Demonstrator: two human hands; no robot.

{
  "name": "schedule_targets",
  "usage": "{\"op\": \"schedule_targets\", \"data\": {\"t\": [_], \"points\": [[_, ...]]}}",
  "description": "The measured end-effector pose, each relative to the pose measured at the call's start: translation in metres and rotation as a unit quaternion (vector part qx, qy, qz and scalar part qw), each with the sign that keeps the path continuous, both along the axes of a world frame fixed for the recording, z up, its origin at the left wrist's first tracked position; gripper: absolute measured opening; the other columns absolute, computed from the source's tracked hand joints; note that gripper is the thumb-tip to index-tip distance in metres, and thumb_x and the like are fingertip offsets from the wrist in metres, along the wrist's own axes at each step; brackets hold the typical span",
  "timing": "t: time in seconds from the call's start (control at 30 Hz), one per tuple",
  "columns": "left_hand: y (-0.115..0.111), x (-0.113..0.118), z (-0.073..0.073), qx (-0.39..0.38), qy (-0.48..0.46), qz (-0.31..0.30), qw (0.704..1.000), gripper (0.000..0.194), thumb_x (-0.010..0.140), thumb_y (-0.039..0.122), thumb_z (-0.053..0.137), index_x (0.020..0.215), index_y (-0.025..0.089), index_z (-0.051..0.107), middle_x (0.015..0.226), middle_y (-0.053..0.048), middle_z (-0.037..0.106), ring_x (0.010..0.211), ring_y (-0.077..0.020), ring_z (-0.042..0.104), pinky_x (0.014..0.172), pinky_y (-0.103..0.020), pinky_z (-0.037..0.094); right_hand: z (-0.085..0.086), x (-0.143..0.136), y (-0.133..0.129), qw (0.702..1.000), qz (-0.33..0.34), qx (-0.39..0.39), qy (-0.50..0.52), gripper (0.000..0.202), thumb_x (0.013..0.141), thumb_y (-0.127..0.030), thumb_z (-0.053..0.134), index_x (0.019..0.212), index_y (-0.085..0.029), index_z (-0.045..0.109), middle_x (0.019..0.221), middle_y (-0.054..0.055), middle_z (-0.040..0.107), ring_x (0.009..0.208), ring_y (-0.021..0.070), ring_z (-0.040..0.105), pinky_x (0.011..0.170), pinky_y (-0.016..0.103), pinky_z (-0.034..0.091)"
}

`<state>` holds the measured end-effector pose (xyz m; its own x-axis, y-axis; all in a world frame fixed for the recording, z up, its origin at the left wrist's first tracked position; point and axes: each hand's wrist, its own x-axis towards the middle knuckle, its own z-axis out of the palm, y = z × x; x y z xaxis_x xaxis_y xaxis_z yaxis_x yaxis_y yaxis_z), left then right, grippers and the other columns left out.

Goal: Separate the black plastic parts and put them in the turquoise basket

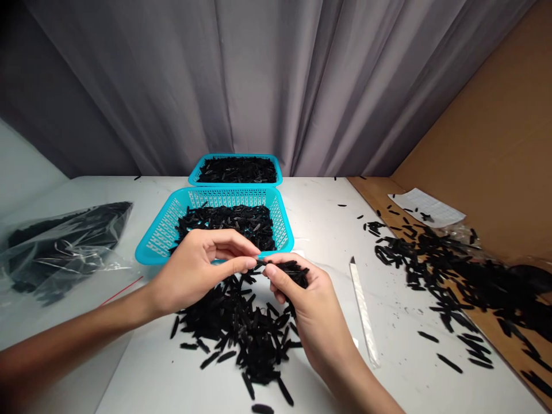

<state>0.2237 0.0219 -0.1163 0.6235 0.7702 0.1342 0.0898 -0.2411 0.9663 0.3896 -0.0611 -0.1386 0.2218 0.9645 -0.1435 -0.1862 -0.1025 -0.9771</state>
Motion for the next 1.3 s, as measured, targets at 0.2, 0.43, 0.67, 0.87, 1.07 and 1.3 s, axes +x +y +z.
{"op": "schedule_targets", "data": {"t": [0.2, 0.43, 0.67, 0.87, 1.07, 1.3], "points": [[-0.003, 0.003, -0.002, -0.056, -0.028, 0.001, 0.998, 0.01, 0.084, 0.023, 0.073, 0.087, 0.014, 0.072, 0.08, -0.001, 0.072, 0.071, -0.0091, 0.066, 0.069, -0.018, 0.056, -0.001, -0.001, 0.0, 1.0, 0.008, -0.006, 0.012, 0.022, 0.082, -0.04, 0.076, 0.081, -0.019, 0.073, 0.066, -0.002, 0.054, 0.058, 0.0113, 0.039, 0.054, 0.026, 0.03], [-0.003, 0.006, -0.003, -0.173, -0.042, -0.004, 0.984, 0.014, 0.083, 0.024, 0.073, 0.085, 0.012, 0.067, 0.069, -0.001, 0.069, 0.062, -0.01, 0.067, 0.063, -0.02, 0.057, -0.001, -0.003, -0.002, 0.999, 0.018, -0.019, 0.026, 0.027, 0.083, -0.044, 0.074, 0.079, -0.018, 0.07, 0.065, -0.001, 0.053, 0.057, 0.0114, 0.037, 0.052, 0.026, 0.029], [-0.005, 0.008, -0.004, -0.174, -0.022, -0.013, 0.984, 0.024, 0.079, 0.03, 0.077, 0.091, 0.013, 0.067, 0.073, -0.003, 0.072, 0.065, -0.0137, 0.07, 0.066, -0.025, 0.058, -0.004, -0.003, -0.001, 1.0, 0.01, -0.023, 0.011, 0.028, 0.083, -0.044, 0.074, 0.076, -0.018, 0.068, 0.065, -0.001, 0.052, 0.057, 0.0115, 0.036, 0.053, 0.027, 0.028], [0.024, -0.014, 0.012, 0.171, 0.094, 0.189, 0.962, 0.02, 0.085, 0.024, 0.069, 0.104, 0.018, 0.07, 0.094, -0.006, 0.074, 0.089, -0.0213, 0.07, 0.08, -0.033, 0.056, -0.003, -0.002, -0.002, 0.996, -0.026, -0.049, 0.069, 0.03, 0.08, -0.042, 0.079, 0.073, -0.018, 0.063, 0.065, -0.003, 0.048, 0.057, 0.01, 0.033, 0.053, 0.025, 0.026], [0.024, -0.016, 0.017, 0.243, 0.138, 0.086, 0.956, 0.024, 0.086, 0.032, 0.071, 0.106, 0.021, 0.071, 0.104, -0.003, 0.073, 0.093, -0.0192, 0.067, 0.078, -0.03, 0.054, -0.001, -0.003, -0.003, 0.987, -0.024, -0.07, 0.143, 0.031, 0.076, -0.038, 0.083, 0.072, -0.017, 0.061, 0.064, -0.004, 0.046, 0.057, 0.0089, 0.031, 0.053, 0.023, 0.024], [-0.013, 0.004, -0.001, 0.145, 0.031, -0.012, 0.989, 0.013, 0.085, 0.011, 0.068, 0.094, 0.019, 0.073, 0.087, 0.001, 0.076, 0.077, -0.0117, 0.068, 0.072, -0.022, 0.054, -0.001, -0.005, -0.003, 0.985, 0.007, -0.071, 0.159, 0.028, 0.075, -0.038, 0.084, 0.071, -0.017, 0.066, 0.061, -0.004, 0.047, 0.055, 0.0096, 0.029, 0.052, 0.024, 0.024]]}}
